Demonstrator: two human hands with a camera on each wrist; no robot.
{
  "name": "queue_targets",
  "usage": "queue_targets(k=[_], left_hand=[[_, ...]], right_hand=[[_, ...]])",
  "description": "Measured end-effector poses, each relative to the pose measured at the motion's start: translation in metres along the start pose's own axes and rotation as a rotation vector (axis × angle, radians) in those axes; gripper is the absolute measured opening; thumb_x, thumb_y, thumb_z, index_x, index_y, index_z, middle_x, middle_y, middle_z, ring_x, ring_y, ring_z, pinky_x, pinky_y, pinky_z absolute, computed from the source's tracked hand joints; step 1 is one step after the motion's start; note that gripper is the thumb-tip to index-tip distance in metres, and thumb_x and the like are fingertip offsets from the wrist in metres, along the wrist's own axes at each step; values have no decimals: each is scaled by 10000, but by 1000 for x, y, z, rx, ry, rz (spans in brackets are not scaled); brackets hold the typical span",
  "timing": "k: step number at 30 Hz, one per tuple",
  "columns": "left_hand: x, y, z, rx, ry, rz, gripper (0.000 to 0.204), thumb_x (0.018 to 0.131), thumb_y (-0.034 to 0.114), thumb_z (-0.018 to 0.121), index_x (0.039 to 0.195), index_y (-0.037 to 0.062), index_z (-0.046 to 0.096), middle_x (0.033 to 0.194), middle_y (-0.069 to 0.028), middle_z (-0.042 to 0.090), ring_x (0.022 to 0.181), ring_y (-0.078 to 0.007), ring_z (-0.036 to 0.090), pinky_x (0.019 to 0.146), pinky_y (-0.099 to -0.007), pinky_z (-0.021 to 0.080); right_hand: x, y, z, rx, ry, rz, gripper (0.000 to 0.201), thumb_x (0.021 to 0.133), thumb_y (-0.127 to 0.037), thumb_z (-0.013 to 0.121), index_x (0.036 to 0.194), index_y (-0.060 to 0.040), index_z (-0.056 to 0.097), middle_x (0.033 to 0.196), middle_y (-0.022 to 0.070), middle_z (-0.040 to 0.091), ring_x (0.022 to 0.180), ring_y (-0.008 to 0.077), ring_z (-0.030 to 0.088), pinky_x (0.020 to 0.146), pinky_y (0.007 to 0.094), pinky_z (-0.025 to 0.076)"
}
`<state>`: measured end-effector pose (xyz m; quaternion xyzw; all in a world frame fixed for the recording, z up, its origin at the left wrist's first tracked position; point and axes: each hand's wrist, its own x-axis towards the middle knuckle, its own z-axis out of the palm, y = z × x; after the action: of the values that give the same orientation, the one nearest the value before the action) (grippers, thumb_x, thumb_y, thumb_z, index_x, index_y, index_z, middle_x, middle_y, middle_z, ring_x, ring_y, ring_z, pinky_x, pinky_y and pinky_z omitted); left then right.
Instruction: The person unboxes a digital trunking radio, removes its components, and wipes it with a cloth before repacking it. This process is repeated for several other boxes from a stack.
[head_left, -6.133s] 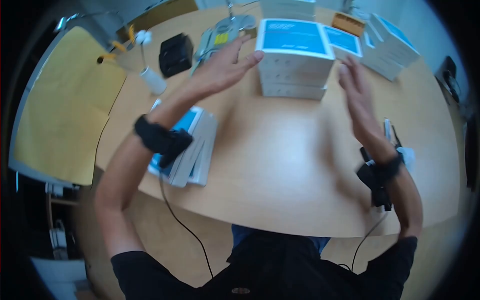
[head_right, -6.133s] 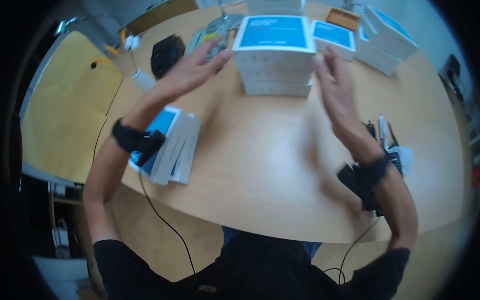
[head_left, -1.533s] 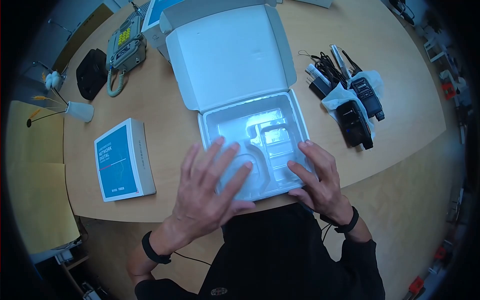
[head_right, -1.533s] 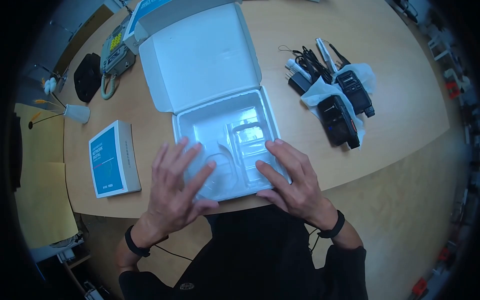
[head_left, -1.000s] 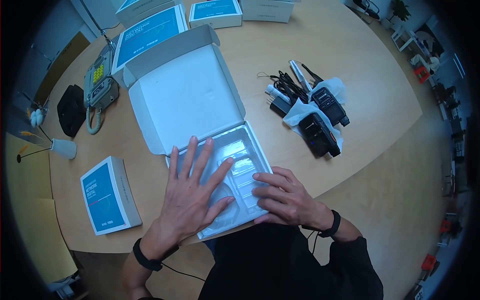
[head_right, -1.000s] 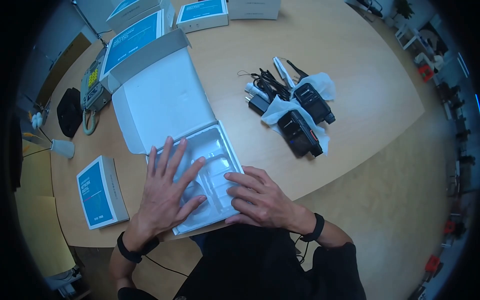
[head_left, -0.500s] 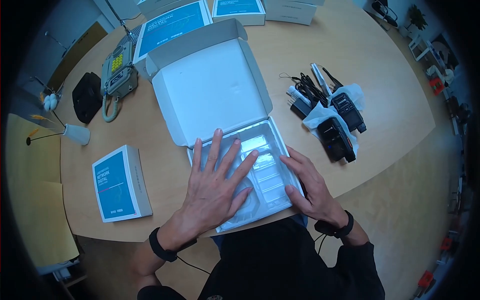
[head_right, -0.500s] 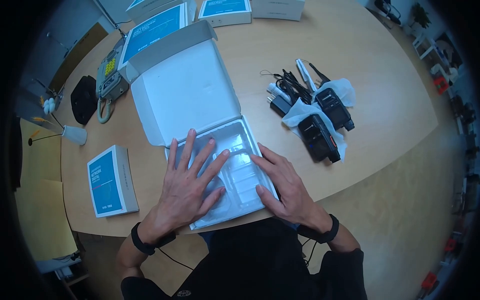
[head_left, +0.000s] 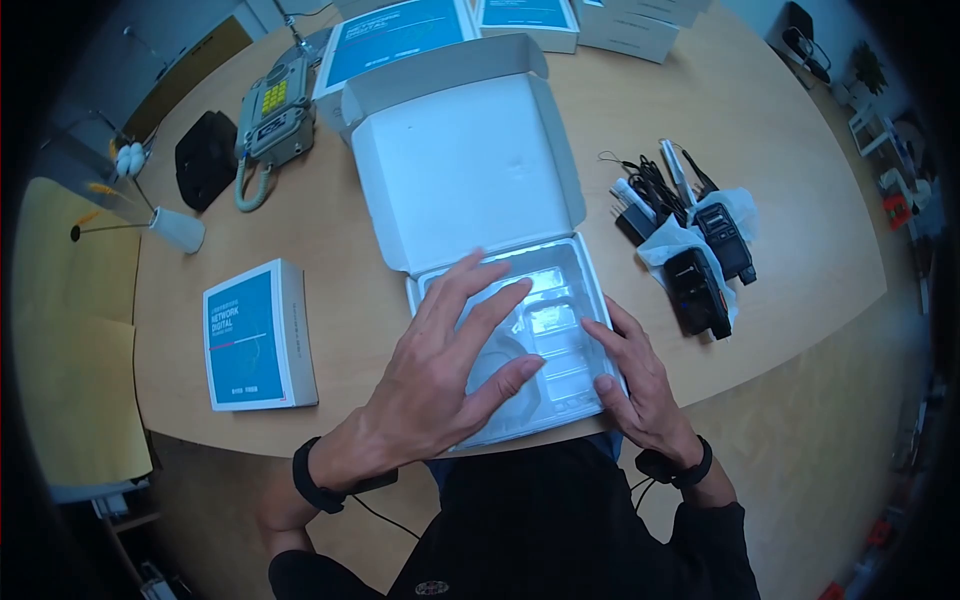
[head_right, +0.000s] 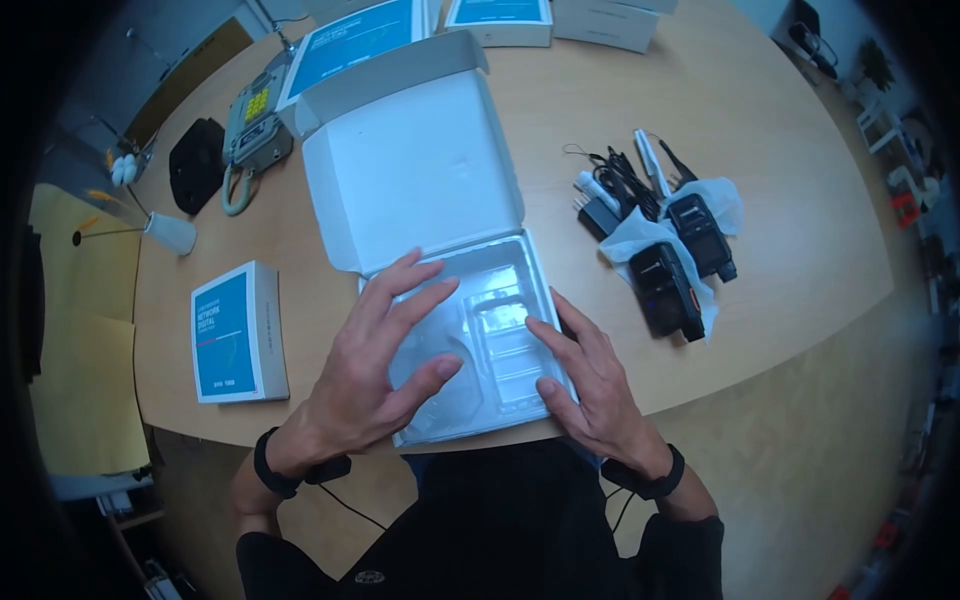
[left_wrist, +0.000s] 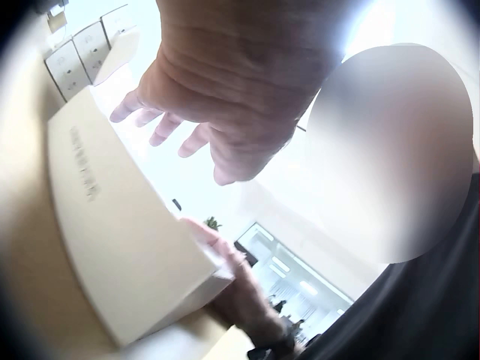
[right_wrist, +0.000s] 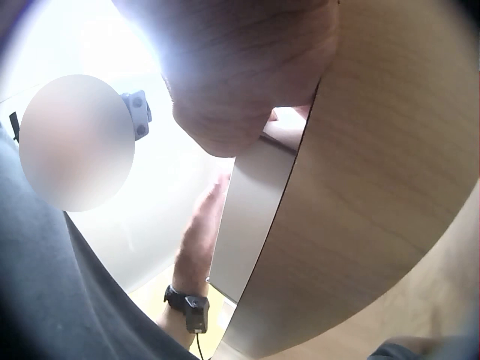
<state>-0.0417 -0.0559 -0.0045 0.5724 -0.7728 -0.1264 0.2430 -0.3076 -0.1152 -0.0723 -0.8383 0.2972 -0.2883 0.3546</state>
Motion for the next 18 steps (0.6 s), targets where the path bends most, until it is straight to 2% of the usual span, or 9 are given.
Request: queue_targets(k=[2, 3, 4, 5, 7, 10, 14, 15, 18], left_hand=[[6, 18, -35, -695, 8, 19, 495, 991, 206, 677, 1432, 47, 520, 1441, -280, 484, 1431, -451, 414, 1119, -562, 396], [11, 36, -50, -908, 32, -26, 553, 1026, 406, 519, 1391, -10, 519, 1351, -257, 539, 1316, -389, 503, 1098, -554, 421], [15, 53, -64, -1121, 63, -67, 748, 1062, 606, 362, 1349, -68, 518, 1261, -235, 594, 1200, -327, 593, 1077, -545, 445], [11, 55, -79, -1312, 50, -81, 796, 1058, 652, 232, 1333, -37, 521, 1222, -183, 617, 1321, -355, 524, 1166, -548, 366], [3, 44, -79, -1318, 99, -86, 784, 1059, 648, 231, 1339, -31, 505, 1233, -178, 600, 1326, -353, 508, 1167, -549, 355], [10, 37, -86, -1311, 137, 20, 749, 1062, 637, 228, 1357, -12, 456, 1266, -164, 548, 1342, -349, 459, 1172, -554, 322], [1, 45, -80, -1411, 90, 2, 706, 1066, 623, 225, 1382, 14, 391, 1310, -146, 479, 1364, -342, 393, 1178, -560, 278], [2, 46, -79, -1429, 74, 11, 696, 1067, 620, 224, 1388, 20, 374, 1321, -141, 461, 1369, -341, 377, 1179, -561, 267], [3, 42, -78, -1467, 54, 43, 670, 1070, 609, 221, 1406, 39, 325, 1353, -127, 409, 1385, -336, 328, 1184, -566, 233]], right_hand=[[1, 0, 1, 11, -13, 2, 492, 1046, -328, 533, 1440, -33, 547, 1537, 289, 420, 1368, 434, 483, 1123, 479, 388], [1, -1, 0, 11, -8, 14, 494, 1047, -328, 531, 1439, -28, 546, 1536, 291, 420, 1377, 438, 474, 1126, 481, 387], [2, -1, -1, 20, -36, 3, 494, 1047, -328, 531, 1439, -28, 546, 1536, 291, 420, 1377, 438, 474, 1126, 481, 387], [1, -2, -3, 12, -26, 10, 498, 1045, -329, 532, 1437, -22, 546, 1535, 293, 421, 1385, 442, 466, 1130, 482, 383], [5, -4, 1, 50, 15, 28, 513, 1042, -340, 533, 1433, -8, 544, 1527, 300, 428, 1397, 449, 455, 1144, 482, 369], [4, -3, 0, -13, -6, -5, 517, 1043, -346, 527, 1434, -9, 545, 1521, 300, 437, 1398, 448, 452, 1151, 473, 363], [6, -19, -7, 120, -42, 108, 518, 1051, -361, 515, 1442, -22, 540, 1528, 289, 431, 1388, 422, 466, 1141, 468, 369], [-4, -3, 4, 100, 5, 85, 517, 1051, -357, 515, 1443, -22, 538, 1529, 288, 431, 1383, 420, 471, 1137, 467, 375], [0, -4, 1, 15, -3, 25, 506, 1049, -341, 522, 1437, -16, 539, 1532, 287, 429, 1391, 425, 463, 1141, 471, 370]])
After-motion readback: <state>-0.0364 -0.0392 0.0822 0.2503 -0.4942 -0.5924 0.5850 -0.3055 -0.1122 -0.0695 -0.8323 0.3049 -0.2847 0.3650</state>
